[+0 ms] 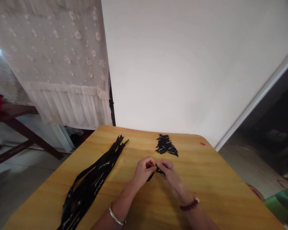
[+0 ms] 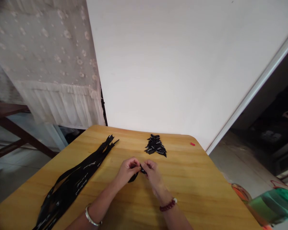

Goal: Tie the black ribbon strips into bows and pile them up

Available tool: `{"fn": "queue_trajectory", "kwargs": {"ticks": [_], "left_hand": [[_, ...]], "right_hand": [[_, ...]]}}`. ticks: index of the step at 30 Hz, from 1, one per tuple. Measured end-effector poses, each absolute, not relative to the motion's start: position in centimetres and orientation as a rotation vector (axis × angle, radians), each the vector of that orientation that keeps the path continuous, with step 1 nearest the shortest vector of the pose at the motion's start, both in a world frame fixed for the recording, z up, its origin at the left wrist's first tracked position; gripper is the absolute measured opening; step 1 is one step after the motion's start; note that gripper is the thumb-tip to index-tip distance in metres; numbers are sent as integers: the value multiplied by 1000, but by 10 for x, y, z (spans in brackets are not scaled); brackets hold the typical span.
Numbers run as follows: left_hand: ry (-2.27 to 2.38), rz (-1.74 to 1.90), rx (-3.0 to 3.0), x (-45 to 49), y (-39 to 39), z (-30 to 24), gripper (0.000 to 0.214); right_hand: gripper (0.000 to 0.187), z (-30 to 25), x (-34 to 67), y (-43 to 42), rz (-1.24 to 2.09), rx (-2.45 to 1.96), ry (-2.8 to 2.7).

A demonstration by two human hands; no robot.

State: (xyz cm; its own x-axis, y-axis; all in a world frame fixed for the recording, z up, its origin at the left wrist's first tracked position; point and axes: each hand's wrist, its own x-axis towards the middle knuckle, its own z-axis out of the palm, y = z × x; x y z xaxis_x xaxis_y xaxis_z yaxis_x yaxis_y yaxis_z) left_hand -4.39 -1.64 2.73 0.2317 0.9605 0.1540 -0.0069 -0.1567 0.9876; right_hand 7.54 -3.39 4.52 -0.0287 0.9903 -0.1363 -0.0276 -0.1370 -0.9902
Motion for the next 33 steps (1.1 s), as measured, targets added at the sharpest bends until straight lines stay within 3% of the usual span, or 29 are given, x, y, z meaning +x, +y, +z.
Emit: {"fn": "queue_trajectory", "kwargs": {"ticks": [11,16,24,33], "left_hand": [[941,1134,1389,-46,-20,34,6],[1239,1344,1030,-50,-18,38,23],[802,996,443,-44,-25,36,11],[767,1128,466,-38,-27,34,10]], "right_hand": [[28,44,79,-32,1374,-1168,-1050],[28,42,80,-28,1175,-1236,-1027],[26,34,78,-26,1076,-1131,-1167],[30,41,78,-28,1153,-1166,-1150]]}}
